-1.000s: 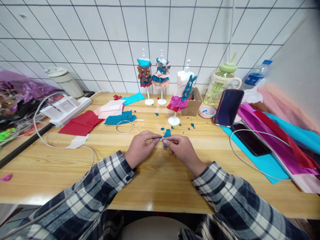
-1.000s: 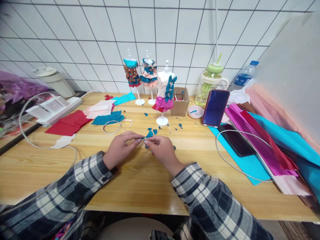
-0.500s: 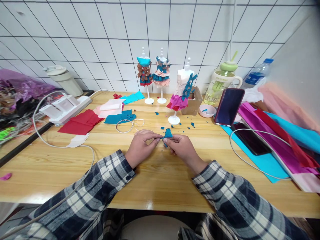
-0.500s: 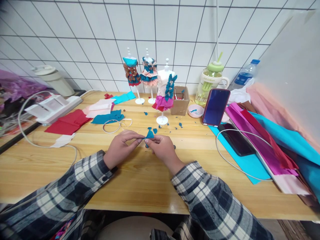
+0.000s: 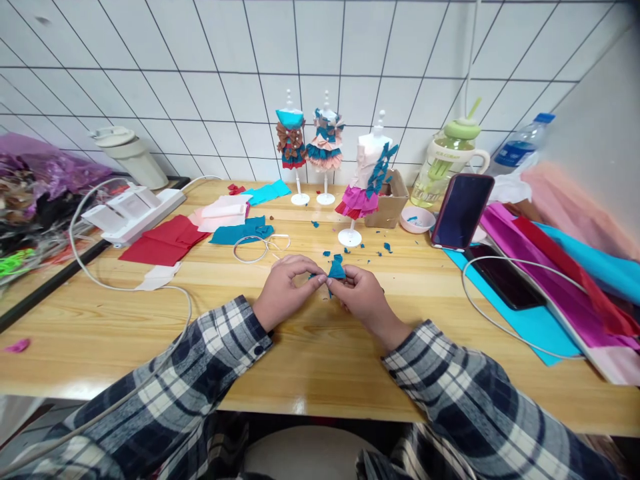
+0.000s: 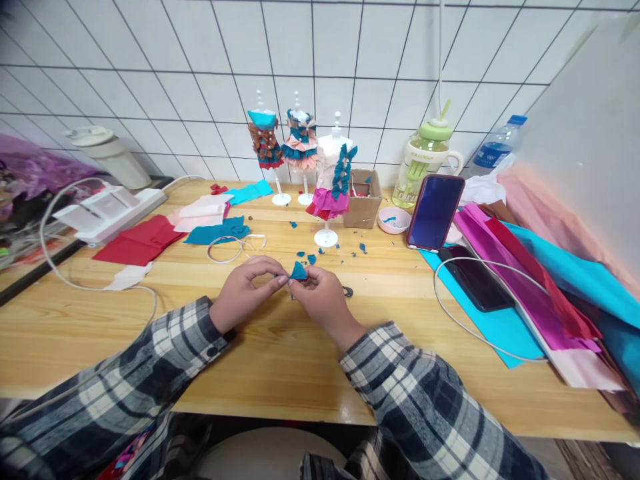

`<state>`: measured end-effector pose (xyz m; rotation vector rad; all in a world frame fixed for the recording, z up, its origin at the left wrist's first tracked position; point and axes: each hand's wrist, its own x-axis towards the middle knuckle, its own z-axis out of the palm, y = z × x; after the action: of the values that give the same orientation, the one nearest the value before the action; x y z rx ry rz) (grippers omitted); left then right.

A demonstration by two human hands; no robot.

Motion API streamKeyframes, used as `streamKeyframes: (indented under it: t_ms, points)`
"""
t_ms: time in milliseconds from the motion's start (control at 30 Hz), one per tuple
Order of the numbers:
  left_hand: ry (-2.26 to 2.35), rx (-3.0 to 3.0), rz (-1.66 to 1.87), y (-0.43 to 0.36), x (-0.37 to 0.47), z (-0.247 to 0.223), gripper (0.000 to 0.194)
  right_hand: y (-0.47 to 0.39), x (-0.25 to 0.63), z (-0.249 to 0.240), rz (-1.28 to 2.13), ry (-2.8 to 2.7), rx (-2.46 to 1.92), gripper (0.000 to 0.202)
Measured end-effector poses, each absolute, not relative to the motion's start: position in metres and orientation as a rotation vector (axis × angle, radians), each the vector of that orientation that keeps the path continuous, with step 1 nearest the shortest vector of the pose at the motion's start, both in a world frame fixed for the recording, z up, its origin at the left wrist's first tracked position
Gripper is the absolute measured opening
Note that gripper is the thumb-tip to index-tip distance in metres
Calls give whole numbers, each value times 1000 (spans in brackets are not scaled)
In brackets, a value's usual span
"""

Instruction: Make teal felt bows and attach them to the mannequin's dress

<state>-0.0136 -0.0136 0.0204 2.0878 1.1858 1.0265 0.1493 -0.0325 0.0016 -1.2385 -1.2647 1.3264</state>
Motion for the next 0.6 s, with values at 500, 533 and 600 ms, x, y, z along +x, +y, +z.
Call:
streamKeyframes:
  t_ms: [500, 533, 600]
  points:
    - [1105, 1732, 839, -8, -18, 13, 22, -33, 153, 3, 1129, -1373, -1344, 22]
    - [1090, 1756, 837, -8, -18, 14, 21, -33, 154, 3, 1123, -1360, -1346, 23]
    - [1056, 1813, 834, -8, -19, 15, 23, -32, 155, 2, 1126, -1327, -1335, 27]
